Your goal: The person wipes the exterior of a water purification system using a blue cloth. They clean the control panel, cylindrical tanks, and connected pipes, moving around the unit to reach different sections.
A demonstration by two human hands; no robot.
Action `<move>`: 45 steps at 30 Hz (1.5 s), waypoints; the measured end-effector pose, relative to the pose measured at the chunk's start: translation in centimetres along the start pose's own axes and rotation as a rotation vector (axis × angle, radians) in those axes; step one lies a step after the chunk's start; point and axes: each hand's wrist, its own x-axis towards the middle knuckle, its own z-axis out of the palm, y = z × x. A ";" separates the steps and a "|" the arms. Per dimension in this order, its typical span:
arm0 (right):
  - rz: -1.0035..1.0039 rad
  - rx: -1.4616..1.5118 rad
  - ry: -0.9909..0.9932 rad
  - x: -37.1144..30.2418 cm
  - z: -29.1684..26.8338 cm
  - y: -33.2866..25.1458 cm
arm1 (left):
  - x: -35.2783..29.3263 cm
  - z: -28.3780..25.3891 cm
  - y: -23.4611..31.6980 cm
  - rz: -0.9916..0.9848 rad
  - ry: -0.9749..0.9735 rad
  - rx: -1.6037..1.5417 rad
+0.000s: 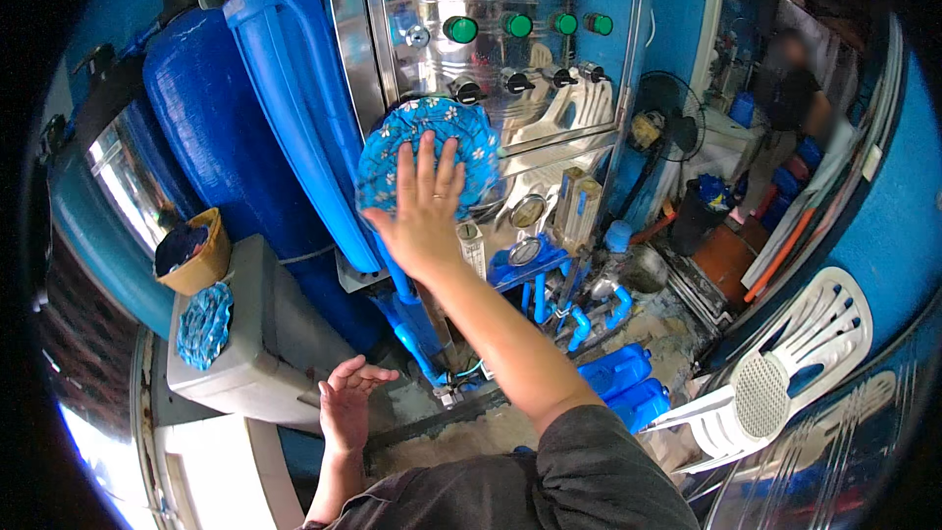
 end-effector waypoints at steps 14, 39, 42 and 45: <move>0.378 -0.035 -0.065 1.4 -0.7 -1.6 | -0.3 -6.4 2.8 -0.119 -0.123 -0.010; 0.564 0.139 0.222 4.1 -5.1 14.6 | 1.5 -0.4 -0.7 -0.075 -0.020 -0.068; 0.802 0.106 0.496 8.7 -8.7 23.2 | 0.4 0.2 -1.3 -0.038 0.076 -0.069; 0.686 0.039 0.442 9.2 -9.3 27.3 | -0.5 0.9 -2.2 -0.080 0.187 -0.033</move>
